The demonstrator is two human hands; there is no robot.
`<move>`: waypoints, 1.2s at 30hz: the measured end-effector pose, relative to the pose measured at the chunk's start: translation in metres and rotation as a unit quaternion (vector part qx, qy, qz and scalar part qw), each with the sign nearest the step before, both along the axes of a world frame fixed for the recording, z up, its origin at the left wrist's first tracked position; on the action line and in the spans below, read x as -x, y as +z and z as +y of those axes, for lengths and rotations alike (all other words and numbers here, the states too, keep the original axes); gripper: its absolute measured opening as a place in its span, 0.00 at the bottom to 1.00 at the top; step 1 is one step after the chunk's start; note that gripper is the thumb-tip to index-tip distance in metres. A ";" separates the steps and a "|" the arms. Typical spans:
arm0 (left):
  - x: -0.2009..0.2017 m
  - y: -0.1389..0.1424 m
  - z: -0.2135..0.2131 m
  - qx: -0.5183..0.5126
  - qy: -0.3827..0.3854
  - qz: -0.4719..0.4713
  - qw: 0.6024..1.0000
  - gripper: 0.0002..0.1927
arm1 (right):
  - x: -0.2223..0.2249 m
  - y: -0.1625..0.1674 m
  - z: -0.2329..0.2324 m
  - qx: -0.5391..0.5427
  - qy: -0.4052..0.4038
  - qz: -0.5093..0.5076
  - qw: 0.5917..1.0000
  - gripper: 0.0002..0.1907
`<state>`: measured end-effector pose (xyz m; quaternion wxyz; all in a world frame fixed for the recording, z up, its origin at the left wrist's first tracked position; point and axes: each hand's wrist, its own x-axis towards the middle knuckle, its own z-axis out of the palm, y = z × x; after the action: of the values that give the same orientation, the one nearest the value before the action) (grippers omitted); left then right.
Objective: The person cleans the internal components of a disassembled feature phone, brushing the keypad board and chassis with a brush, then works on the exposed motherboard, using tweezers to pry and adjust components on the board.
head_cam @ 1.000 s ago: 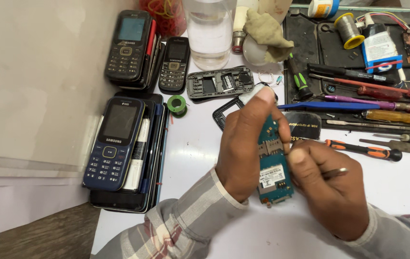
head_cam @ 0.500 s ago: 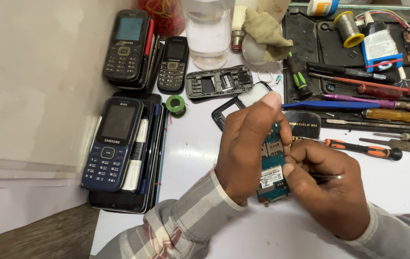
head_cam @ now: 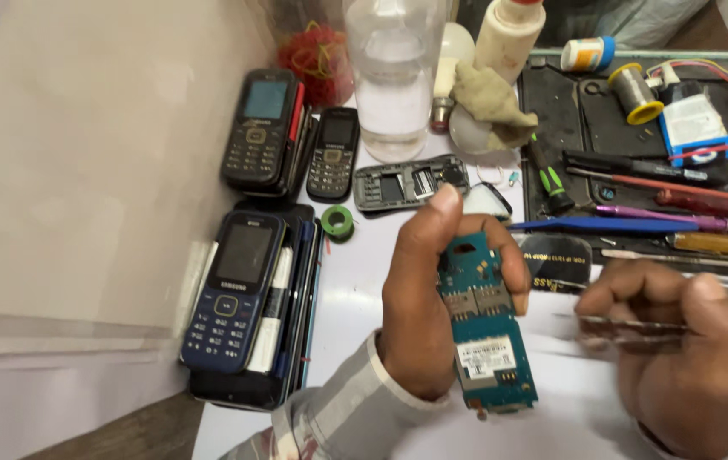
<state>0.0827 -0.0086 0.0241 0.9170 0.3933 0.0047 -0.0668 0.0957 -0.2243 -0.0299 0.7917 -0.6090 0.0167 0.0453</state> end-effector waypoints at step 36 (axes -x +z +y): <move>-0.017 -0.008 0.012 0.061 -0.018 0.037 0.997 0.36 | 0.030 0.032 0.014 0.181 0.063 -0.234 0.953 0.14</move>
<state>0.0994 0.0034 0.0156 0.9369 0.3344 0.0271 -0.0981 0.0652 -0.2102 0.0024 0.6453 -0.7354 -0.2000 -0.0527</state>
